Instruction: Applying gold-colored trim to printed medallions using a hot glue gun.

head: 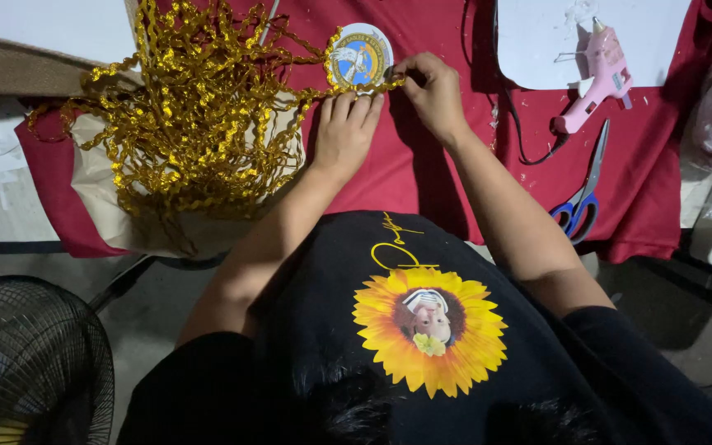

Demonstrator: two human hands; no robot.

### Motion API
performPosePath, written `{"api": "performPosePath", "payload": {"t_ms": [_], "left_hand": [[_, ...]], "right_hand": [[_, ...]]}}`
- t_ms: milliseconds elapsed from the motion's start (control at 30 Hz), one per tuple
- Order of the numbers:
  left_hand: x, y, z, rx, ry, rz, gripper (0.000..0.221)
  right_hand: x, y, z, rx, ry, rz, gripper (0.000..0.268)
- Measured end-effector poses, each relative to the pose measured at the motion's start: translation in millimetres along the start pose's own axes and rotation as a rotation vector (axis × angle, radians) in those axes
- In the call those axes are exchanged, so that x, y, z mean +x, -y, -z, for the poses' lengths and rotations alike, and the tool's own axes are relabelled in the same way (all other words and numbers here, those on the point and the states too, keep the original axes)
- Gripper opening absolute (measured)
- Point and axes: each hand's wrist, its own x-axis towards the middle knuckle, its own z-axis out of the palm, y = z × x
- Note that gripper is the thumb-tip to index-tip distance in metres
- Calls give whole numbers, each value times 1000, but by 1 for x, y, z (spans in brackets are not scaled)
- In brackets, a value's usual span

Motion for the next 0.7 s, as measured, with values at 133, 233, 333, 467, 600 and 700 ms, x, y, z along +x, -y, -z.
{"api": "performPosePath", "payload": {"t_ms": [133,233,333,467,600,700], "left_hand": [[-1,0,-3,-6,5,9,37],[-1,-1,-5,-10,21,37,35],[0,-1,-6,8,2,36,35],[-2,-2,-8,-3,29,41,34],[-6,-2,-16,-19,62,56,28],[-3,-3,-11,-6,28,49,33]], "right_hand": [[-2,1,-1,-16,-11,11,18],[-5,4,-1,-15,-19,30,19],[-9,9,1,4,-10,67,21],[-16,15,0,-3,-4,137,22],[-19,17,-3,-40,-23,153,22],[-17,14,-3,-74,-45,171,23]]}}
